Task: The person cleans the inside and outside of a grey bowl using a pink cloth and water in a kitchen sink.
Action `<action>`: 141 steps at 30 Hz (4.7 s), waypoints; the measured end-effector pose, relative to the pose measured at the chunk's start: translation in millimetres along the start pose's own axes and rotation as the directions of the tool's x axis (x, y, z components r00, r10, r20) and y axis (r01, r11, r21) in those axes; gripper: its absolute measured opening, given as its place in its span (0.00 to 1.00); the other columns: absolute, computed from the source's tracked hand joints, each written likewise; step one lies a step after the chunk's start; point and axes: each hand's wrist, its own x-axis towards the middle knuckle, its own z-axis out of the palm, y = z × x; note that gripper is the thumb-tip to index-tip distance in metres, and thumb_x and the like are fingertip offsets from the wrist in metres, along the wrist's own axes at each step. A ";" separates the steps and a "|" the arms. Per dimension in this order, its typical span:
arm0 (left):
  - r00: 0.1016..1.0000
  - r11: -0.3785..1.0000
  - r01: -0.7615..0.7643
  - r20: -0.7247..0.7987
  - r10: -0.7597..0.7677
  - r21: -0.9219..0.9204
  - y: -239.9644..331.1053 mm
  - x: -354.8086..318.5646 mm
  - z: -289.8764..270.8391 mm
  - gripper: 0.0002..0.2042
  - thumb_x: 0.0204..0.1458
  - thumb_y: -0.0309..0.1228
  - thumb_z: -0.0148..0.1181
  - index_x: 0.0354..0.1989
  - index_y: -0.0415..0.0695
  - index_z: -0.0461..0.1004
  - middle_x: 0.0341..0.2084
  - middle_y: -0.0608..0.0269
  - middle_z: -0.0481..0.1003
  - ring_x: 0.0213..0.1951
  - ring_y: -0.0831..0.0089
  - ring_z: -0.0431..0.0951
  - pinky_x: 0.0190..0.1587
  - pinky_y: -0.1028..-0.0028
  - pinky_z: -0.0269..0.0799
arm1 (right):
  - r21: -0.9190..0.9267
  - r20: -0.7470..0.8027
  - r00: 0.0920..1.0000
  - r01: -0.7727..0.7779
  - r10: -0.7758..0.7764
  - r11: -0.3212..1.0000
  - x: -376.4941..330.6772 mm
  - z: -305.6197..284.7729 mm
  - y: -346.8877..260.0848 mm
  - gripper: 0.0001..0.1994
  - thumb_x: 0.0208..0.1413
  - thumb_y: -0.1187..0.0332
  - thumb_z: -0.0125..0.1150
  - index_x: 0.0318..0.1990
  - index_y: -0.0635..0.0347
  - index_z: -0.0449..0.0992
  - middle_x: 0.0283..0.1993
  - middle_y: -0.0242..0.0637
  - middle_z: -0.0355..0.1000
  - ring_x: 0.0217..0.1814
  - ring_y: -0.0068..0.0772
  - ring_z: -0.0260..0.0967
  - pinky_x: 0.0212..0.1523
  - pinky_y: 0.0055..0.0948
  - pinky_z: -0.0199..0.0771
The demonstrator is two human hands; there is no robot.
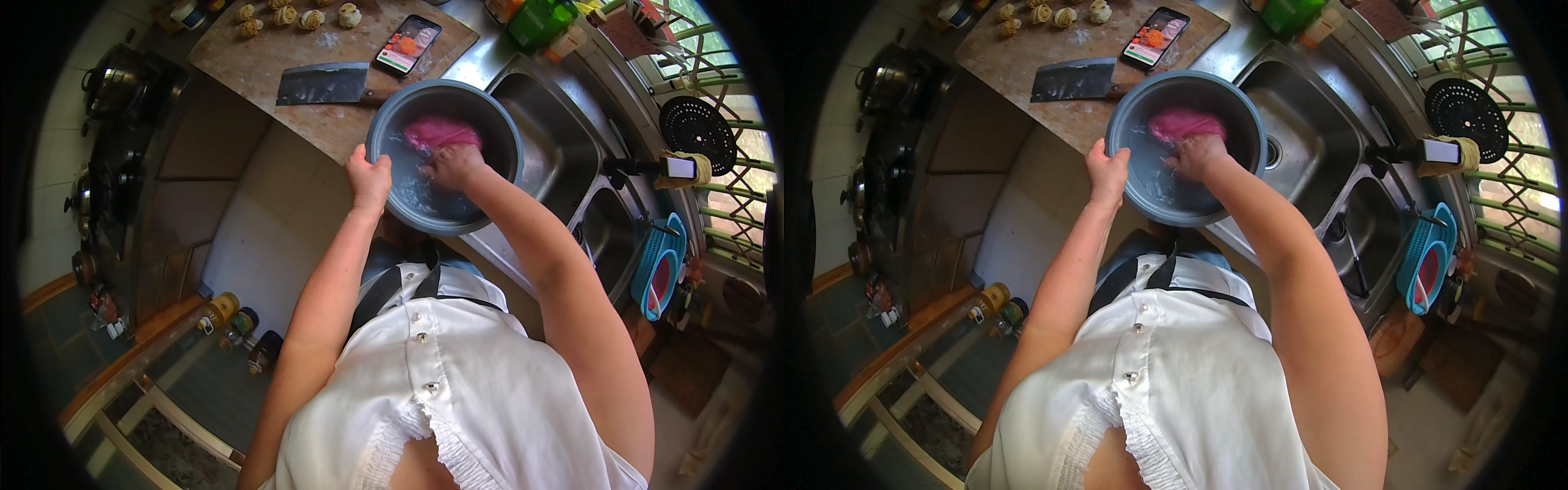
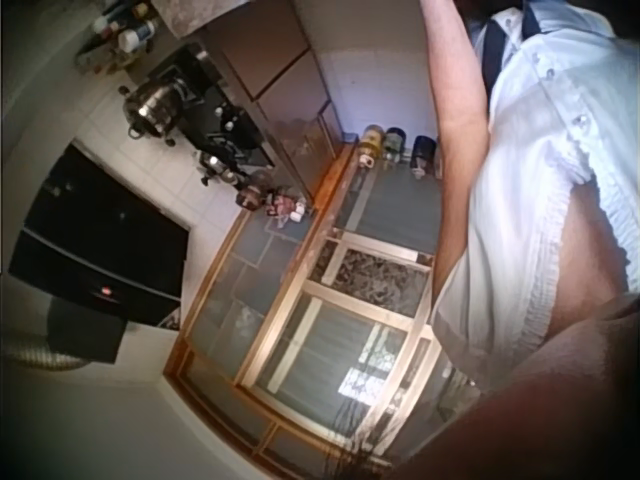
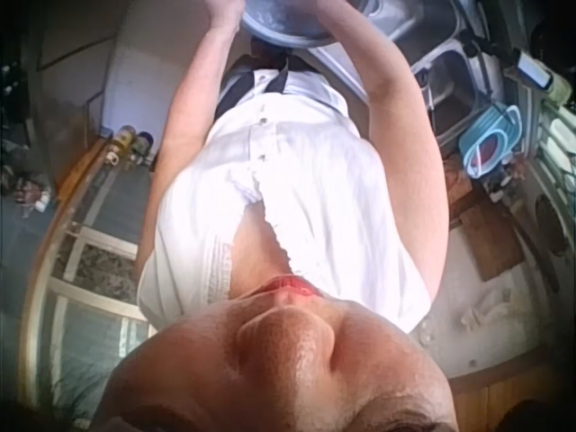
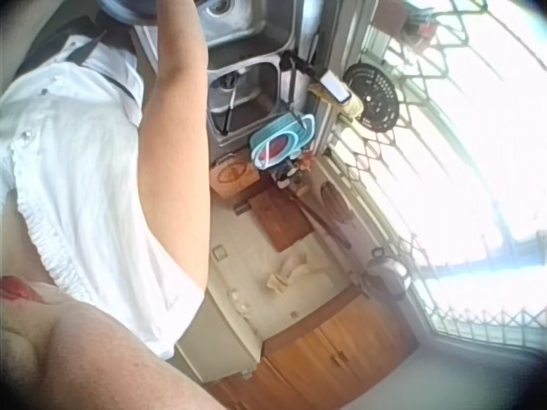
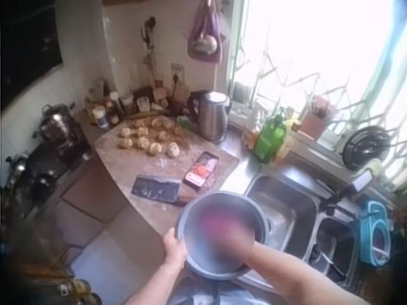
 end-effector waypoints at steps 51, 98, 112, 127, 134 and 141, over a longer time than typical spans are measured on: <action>0.993 0.992 0.058 0.113 -0.045 -0.108 56.4 -24.5 136.1 0.08 0.35 0.14 0.50 0.17 0.41 0.62 0.16 0.72 0.65 0.20 0.84 0.61 0.22 0.79 0.57 | 0.615 -0.110 0.900 -0.272 0.423 0.740 -57.6 56.4 93.7 0.24 0.47 0.65 0.58 0.53 0.62 0.64 0.58 0.57 0.61 0.54 0.53 0.68 0.52 0.41 0.71; 0.314 0.063 -0.861 0.429 0.847 0.505 96.0 -92.3 223.4 0.09 0.37 0.18 0.56 0.20 0.45 0.62 0.15 0.56 0.64 0.19 0.52 0.69 0.19 0.62 0.63 | -0.207 -0.360 0.874 0.267 0.327 -0.941 -169.6 166.7 240.7 0.27 0.55 0.54 0.43 0.57 0.65 0.64 0.52 0.49 0.69 0.59 0.56 0.63 0.60 0.53 0.61; 0.996 0.988 -0.020 -0.091 0.006 -0.151 132.8 -101.0 155.2 0.08 0.37 0.12 0.49 0.23 0.40 0.66 0.23 0.65 0.71 0.25 0.78 0.67 0.30 0.80 0.66 | -0.079 -0.178 0.899 0.393 0.401 -0.916 -155.8 175.6 246.6 0.18 0.54 0.56 0.59 0.52 0.43 0.69 0.48 0.42 0.68 0.50 0.52 0.68 0.39 0.43 0.77; 0.999 0.978 0.041 0.012 -0.039 -0.206 119.9 -125.8 144.0 0.09 0.36 0.11 0.50 0.24 0.39 0.68 0.25 0.64 0.74 0.26 0.80 0.70 0.33 0.80 0.68 | 0.507 0.149 0.664 0.585 0.732 -0.634 -123.7 139.2 234.8 0.15 0.51 0.73 0.61 0.21 0.49 0.60 0.14 0.24 0.56 0.10 0.21 0.53 0.10 0.22 0.55; 0.991 0.965 0.131 0.046 -0.124 -0.228 113.7 -117.5 155.5 0.08 0.37 0.12 0.50 0.24 0.39 0.67 0.24 0.63 0.73 0.26 0.79 0.70 0.33 0.79 0.68 | 0.270 0.129 0.694 0.662 0.708 -0.699 -138.0 143.7 281.6 0.15 0.51 0.61 0.62 0.22 0.50 0.61 0.15 0.27 0.58 0.11 0.25 0.56 0.10 0.21 0.52; 0.951 0.929 0.295 0.160 -0.264 -0.224 111.7 -107.2 185.4 0.09 0.36 0.12 0.50 0.26 0.39 0.67 0.25 0.62 0.72 0.27 0.75 0.71 0.34 0.77 0.68 | 0.353 0.247 0.790 0.467 0.562 -0.811 -150.2 138.2 336.2 0.25 0.47 0.43 0.61 0.32 0.58 0.65 0.23 0.36 0.67 0.18 0.35 0.67 0.11 0.24 0.56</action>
